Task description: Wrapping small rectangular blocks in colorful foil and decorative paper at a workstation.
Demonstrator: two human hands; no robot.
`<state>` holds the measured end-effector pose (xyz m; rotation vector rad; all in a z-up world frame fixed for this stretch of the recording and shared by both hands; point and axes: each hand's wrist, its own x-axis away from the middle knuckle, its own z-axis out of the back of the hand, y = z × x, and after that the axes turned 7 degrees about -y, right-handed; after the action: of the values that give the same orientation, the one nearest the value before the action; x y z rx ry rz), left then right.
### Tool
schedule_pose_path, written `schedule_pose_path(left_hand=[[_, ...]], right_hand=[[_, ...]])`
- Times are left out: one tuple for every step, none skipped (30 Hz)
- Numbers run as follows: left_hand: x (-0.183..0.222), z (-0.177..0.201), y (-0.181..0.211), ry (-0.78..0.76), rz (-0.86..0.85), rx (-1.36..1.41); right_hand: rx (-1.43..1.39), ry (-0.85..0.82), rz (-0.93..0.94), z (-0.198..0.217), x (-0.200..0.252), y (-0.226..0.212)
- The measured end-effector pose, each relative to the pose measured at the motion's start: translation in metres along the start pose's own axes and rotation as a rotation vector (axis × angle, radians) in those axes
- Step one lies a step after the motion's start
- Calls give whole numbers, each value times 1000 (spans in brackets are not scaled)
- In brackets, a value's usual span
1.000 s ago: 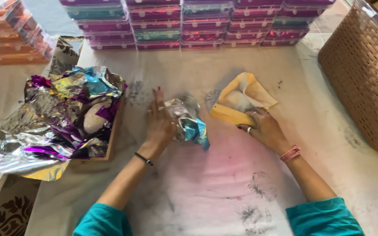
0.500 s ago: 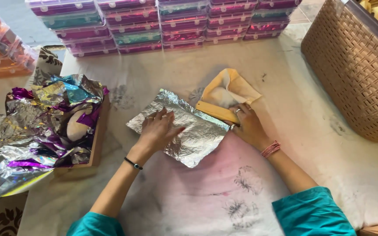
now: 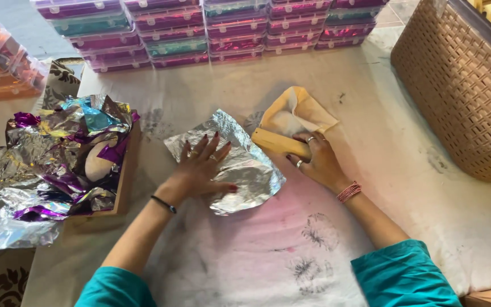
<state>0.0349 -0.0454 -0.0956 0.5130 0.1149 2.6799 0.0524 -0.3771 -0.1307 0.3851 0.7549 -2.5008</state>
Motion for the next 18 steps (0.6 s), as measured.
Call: schedule_pose_path(left_hand=[[3,6,-4,-35,-6,-38],[5,12,-7,-68,-13,-76],[1,4,-10,-66,-16,-77],[-3,-4,-14,-12,25,-40],[-6,-12,-18,41,66,-3],[-4,-16,-8,40,68,-4],[-1,-20,3,54,93,80],[0,-26,14,65,116,167],[2,-29,22,63,116,168],[4,-33,30,52,114,162],[6,-37,38,42,113,156],[4,-40,37,41,114,159],[2,-43,35,89,58,139],[-2,-45,33,140,2,115],[-2,-43,31,141,1,115],[-3,-41,28,111,-12,80],[-3,-39,26,81,-25,45],[-1,-36,24,82,-24,47]], right_hand=[[-30,4,-17,-3,1,3],[-56,8,-34,-4,3,6],[-54,10,-35,-3,3,9],[-62,5,-46,-4,3,11],[-71,1,-56,-5,4,13],[-74,1,-55,-4,3,14],[-80,-4,-43,-4,2,14],[-85,-11,-32,-3,3,15],[-86,-13,-34,-4,3,16],[-88,-11,-18,-4,3,17],[-90,-10,-1,-4,3,18],[-90,-13,-1,-4,3,20],[-104,-14,-1,-5,3,21],[-116,-11,-1,-5,2,22],[-115,-10,0,-5,1,23],[-136,-15,-10,-5,1,24],[-157,-21,-20,-6,1,25],[-157,-23,-18,-7,1,25]])
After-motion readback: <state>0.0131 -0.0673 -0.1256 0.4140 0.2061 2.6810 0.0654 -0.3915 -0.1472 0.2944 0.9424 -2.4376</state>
